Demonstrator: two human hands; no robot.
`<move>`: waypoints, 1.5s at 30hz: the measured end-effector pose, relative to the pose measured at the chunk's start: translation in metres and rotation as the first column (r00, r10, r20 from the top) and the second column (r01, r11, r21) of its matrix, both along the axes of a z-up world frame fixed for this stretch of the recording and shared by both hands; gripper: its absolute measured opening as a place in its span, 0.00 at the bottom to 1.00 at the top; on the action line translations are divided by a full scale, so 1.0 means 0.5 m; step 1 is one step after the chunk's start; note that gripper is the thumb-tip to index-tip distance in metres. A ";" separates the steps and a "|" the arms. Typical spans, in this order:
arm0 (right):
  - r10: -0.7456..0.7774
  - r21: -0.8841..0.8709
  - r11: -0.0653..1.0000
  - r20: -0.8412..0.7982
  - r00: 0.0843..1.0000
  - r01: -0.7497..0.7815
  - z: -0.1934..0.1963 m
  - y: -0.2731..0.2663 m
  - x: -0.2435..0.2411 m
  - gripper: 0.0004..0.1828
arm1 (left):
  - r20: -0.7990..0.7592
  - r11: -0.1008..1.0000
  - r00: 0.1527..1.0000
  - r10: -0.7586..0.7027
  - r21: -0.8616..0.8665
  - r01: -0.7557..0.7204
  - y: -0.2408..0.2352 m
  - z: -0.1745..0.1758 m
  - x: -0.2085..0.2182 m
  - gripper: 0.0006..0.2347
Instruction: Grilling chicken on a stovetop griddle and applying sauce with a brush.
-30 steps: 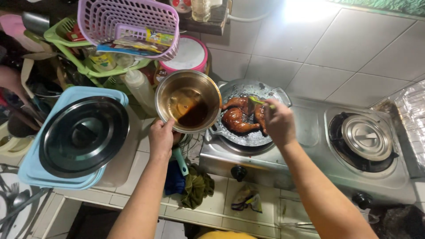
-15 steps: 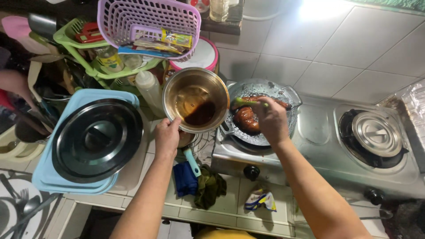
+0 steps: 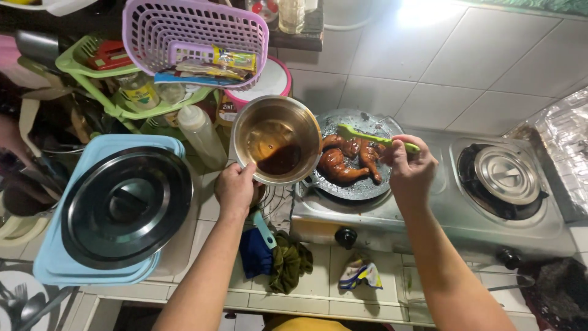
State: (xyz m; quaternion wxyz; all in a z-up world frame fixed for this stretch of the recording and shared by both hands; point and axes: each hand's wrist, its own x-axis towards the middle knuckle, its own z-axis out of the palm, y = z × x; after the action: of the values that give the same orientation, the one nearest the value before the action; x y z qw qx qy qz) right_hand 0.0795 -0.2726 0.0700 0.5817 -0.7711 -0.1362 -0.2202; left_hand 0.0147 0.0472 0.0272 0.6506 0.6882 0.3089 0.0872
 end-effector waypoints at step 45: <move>0.059 0.317 0.946 -0.392 0.918 0.074 -0.140 -0.079 0.186 0.10 | 0.084 0.961 0.986 0.144 -0.250 -0.119 -0.023 -0.042 0.015 0.10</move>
State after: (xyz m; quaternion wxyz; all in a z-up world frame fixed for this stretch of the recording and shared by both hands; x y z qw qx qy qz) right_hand 0.1725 -0.3122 -0.0001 0.7155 -0.6934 0.0258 -0.0812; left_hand 0.0222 0.0355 0.0063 0.7379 0.5756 0.3290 0.1262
